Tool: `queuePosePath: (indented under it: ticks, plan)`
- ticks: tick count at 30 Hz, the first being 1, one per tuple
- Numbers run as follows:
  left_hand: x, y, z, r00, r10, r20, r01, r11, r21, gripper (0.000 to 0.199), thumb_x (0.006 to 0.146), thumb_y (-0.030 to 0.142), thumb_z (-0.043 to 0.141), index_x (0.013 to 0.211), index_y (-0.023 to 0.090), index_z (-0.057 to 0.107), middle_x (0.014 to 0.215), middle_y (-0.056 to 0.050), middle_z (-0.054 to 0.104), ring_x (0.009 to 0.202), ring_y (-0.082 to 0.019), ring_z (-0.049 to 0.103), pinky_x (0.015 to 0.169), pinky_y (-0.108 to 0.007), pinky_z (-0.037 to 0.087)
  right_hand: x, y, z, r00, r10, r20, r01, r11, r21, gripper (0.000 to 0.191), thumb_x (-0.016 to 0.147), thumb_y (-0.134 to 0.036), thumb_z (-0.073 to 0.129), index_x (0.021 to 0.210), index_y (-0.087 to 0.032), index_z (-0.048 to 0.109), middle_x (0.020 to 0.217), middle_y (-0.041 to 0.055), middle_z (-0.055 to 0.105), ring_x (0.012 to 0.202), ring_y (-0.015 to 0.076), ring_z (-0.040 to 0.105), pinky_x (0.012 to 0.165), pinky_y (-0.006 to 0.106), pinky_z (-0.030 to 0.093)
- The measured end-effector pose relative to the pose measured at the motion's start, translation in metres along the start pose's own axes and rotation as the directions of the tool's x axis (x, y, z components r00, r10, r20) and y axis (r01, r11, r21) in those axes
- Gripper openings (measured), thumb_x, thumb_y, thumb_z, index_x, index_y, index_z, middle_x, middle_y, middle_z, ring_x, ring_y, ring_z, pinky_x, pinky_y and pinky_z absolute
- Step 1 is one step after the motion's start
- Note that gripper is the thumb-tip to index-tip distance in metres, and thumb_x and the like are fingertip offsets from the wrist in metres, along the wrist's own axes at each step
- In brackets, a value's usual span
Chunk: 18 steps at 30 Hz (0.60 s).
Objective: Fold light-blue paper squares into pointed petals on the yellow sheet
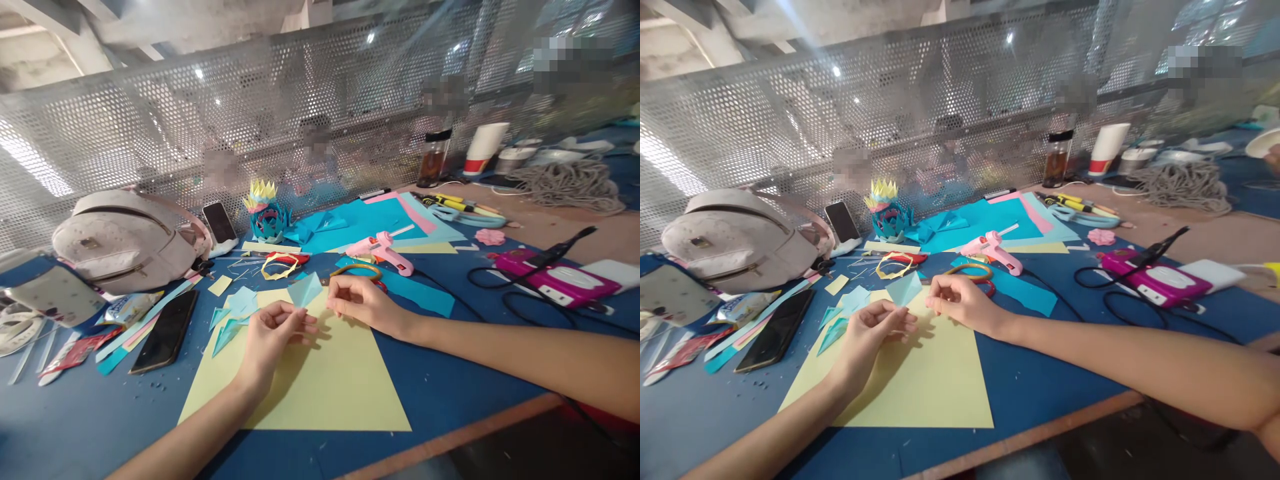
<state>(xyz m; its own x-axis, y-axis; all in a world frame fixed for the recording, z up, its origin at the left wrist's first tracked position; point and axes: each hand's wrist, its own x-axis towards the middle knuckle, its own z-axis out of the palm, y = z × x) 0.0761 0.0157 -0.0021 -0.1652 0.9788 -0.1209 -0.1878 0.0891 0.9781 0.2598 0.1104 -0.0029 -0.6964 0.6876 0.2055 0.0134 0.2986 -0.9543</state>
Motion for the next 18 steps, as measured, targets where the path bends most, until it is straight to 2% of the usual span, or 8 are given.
queuePosePath:
  ticks: [5,9,11,15,18]
  plan:
    - [0.0007,-0.0022,-0.0002,1.000,0.021,0.018,-0.022,1.000,0.018,0.048,0.065,0.053,0.090,0.075,0.016,0.062,0.072,-0.004,0.074,0.064,-0.017,0.073,0.056,-0.024,0.058,-0.0013,0.0005,0.0029,0.998,-0.002,0.065,0.003,1.000,-0.006,0.039,0.086,-0.054,0.069,0.084,-0.017,0.058,0.076,-0.0005,0.057,0.069,0.0136,0.054,0.061,0.024,0.042]
    - [0.0000,-0.0054,0.0014,0.997,0.007,0.077,-0.010,0.999,0.045,0.050,0.063,0.055,0.090,0.072,0.014,0.063,0.069,-0.007,0.073,0.060,-0.018,0.071,0.054,-0.026,0.057,-0.0012,0.0015,0.0024,1.000,-0.023,-0.009,0.022,0.998,-0.052,0.040,0.086,-0.053,0.067,0.078,-0.019,0.050,0.067,-0.0043,0.044,0.062,0.0116,0.045,0.056,0.022,0.037]
    - [0.0004,-0.0057,0.0008,0.998,0.025,0.063,-0.028,0.998,0.054,0.049,0.065,0.055,0.089,0.073,0.014,0.064,0.069,-0.007,0.073,0.062,-0.018,0.071,0.054,-0.023,0.055,-0.0012,0.0016,0.0021,0.999,-0.031,-0.016,0.029,0.996,-0.083,0.038,0.087,-0.052,0.067,0.078,-0.018,0.050,0.067,-0.0045,0.042,0.061,0.0114,0.044,0.054,0.022,0.035]
    - [0.0004,-0.0037,-0.0006,0.997,0.081,-0.006,-0.081,0.994,0.068,0.045,0.067,0.053,0.088,0.077,0.015,0.067,0.072,-0.004,0.072,0.065,-0.015,0.071,0.054,-0.019,0.052,-0.0022,0.0033,0.0049,0.997,-0.041,0.061,0.048,0.992,-0.119,0.034,0.089,-0.049,0.063,0.084,-0.016,0.058,0.072,-0.0023,0.048,0.063,0.0113,0.045,0.053,0.022,0.035]
    - [-0.0012,-0.0040,0.0008,0.997,0.080,-0.023,-0.079,0.995,0.059,0.046,0.065,0.054,0.089,0.081,0.016,0.069,0.075,-0.003,0.072,0.068,-0.016,0.071,0.055,-0.019,0.054,-0.0036,0.0062,0.0077,0.993,-0.065,0.094,0.081,0.982,-0.173,0.030,0.089,-0.042,0.064,0.077,-0.015,0.059,0.066,-0.0036,0.044,0.060,0.0103,0.040,0.051,0.022,0.030]
